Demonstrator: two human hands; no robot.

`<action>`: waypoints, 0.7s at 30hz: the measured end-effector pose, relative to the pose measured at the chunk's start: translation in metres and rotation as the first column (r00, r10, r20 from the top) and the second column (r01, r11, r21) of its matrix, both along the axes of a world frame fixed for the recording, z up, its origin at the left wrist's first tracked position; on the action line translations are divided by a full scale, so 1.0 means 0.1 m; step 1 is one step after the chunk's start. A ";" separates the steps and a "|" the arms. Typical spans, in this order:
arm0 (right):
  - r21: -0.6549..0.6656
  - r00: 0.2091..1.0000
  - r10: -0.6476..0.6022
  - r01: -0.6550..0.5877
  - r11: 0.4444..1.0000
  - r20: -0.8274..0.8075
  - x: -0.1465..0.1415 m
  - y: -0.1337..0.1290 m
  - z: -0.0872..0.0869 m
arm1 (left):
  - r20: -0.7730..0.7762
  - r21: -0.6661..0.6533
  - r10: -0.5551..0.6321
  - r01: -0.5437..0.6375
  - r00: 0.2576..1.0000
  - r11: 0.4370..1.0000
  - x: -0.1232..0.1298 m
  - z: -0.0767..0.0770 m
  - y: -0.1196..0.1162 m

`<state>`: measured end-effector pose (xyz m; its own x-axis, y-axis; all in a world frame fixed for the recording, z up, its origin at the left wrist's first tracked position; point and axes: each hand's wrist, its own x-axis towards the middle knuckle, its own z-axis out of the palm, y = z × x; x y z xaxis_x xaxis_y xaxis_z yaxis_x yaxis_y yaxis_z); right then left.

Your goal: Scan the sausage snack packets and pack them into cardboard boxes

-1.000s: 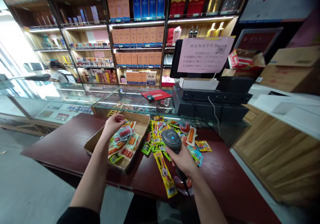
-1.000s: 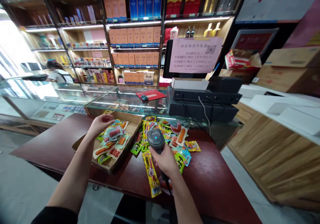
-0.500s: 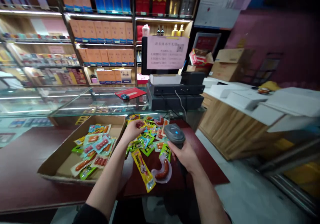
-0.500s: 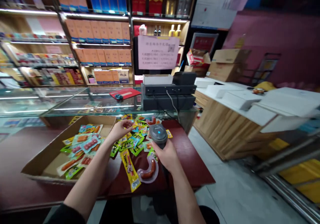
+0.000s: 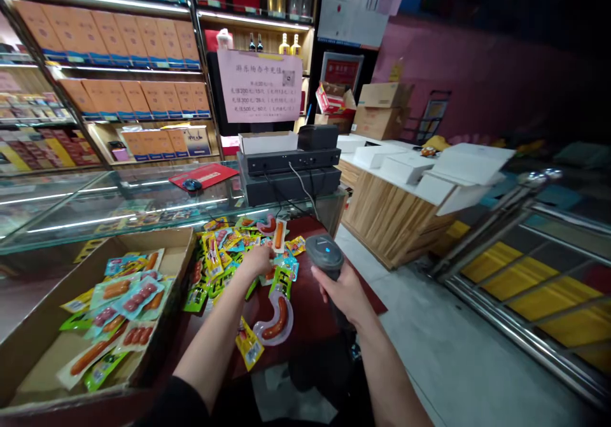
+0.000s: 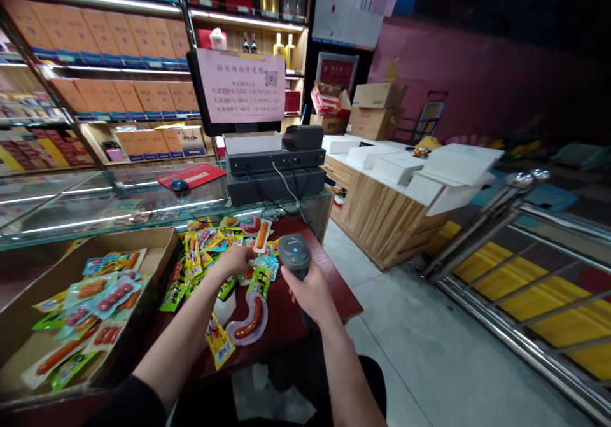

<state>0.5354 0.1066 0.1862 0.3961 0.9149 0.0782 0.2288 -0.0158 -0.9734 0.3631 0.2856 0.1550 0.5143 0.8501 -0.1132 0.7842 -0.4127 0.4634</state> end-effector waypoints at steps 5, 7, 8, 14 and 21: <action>-0.050 0.999 0.031 -0.031 0.998 0.008 -0.05 0.04 0.02 | -0.138 0.001 -0.023 0.023 0.990 1.000 -0.04 -0.03 -0.06; -0.044 0.999 0.050 -0.050 0.998 -0.011 -0.08 0.06 0.03 | -0.142 0.007 -0.036 0.037 0.989 0.999 -0.05 -0.02 -0.08; -0.037 0.998 0.054 -0.055 0.998 -0.021 -0.10 0.07 0.03 | -0.141 0.008 -0.041 0.043 0.989 0.999 -0.06 -0.01 -0.08; -0.031 0.996 0.082 -0.084 0.996 -0.044 -0.15 0.10 0.00 | 0.105 0.124 -0.005 -0.008 0.994 0.992 -0.25 0.02 -0.06; -0.023 0.991 0.120 -0.121 0.992 -0.054 -0.31 0.17 0.00 | 0.620 -0.178 0.338 -0.293 0.708 0.939 -0.68 -0.03 -0.08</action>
<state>0.5041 0.1234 0.1864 0.2859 0.9576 0.0357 0.1790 -0.0168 -0.9837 0.2953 0.2773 0.1522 0.1875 0.9789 0.0812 0.3788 -0.1483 0.9135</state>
